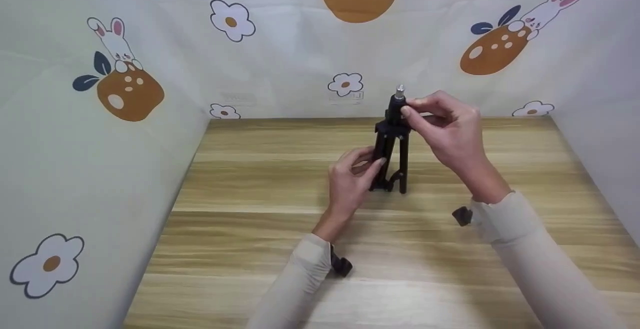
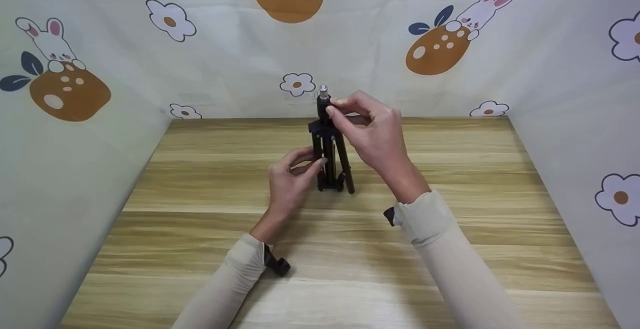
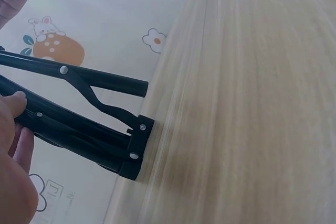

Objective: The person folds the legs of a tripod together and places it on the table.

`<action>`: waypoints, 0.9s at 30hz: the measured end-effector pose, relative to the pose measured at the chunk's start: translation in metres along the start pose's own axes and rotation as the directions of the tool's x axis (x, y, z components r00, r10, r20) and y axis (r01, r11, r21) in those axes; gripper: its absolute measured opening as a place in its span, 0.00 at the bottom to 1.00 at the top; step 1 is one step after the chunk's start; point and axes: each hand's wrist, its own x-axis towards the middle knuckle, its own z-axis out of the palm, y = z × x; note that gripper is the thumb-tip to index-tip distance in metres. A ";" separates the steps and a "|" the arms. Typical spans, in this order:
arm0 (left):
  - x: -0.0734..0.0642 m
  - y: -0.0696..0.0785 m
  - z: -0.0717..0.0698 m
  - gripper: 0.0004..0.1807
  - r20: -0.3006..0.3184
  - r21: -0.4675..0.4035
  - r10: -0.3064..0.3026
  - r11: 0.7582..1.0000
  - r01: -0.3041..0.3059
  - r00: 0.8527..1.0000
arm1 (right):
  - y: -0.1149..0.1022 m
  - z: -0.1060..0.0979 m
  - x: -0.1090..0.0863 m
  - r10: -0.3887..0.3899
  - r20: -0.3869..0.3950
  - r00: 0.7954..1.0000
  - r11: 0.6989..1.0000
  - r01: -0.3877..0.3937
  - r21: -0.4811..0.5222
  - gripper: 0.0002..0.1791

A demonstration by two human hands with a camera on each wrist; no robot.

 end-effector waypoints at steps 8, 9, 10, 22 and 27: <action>0.000 0.000 0.000 0.14 0.001 0.011 -0.002 1.000 0.002 1.000 | 0.006 0.002 0.000 -0.038 -0.013 0.999 0.999 0.038 0.021 0.07; 0.000 0.000 0.000 0.14 0.002 0.014 -0.001 1.000 0.001 1.000 | 0.006 0.002 0.000 -0.040 -0.015 0.999 0.999 0.040 0.021 0.07; 0.000 0.000 0.000 0.13 0.003 0.018 -0.001 1.000 0.001 1.000 | 0.007 0.003 0.000 -0.040 -0.017 0.999 0.999 0.041 0.022 0.08; 0.001 0.001 0.000 0.13 0.017 0.051 0.002 0.999 -0.003 1.000 | 0.006 0.006 -0.005 -0.045 -0.044 0.998 0.999 0.046 0.030 0.12; 0.002 0.000 0.000 0.13 0.025 0.051 0.017 0.999 -0.018 1.000 | 0.009 0.003 -0.012 -0.033 0.038 0.999 0.998 0.034 -0.043 0.27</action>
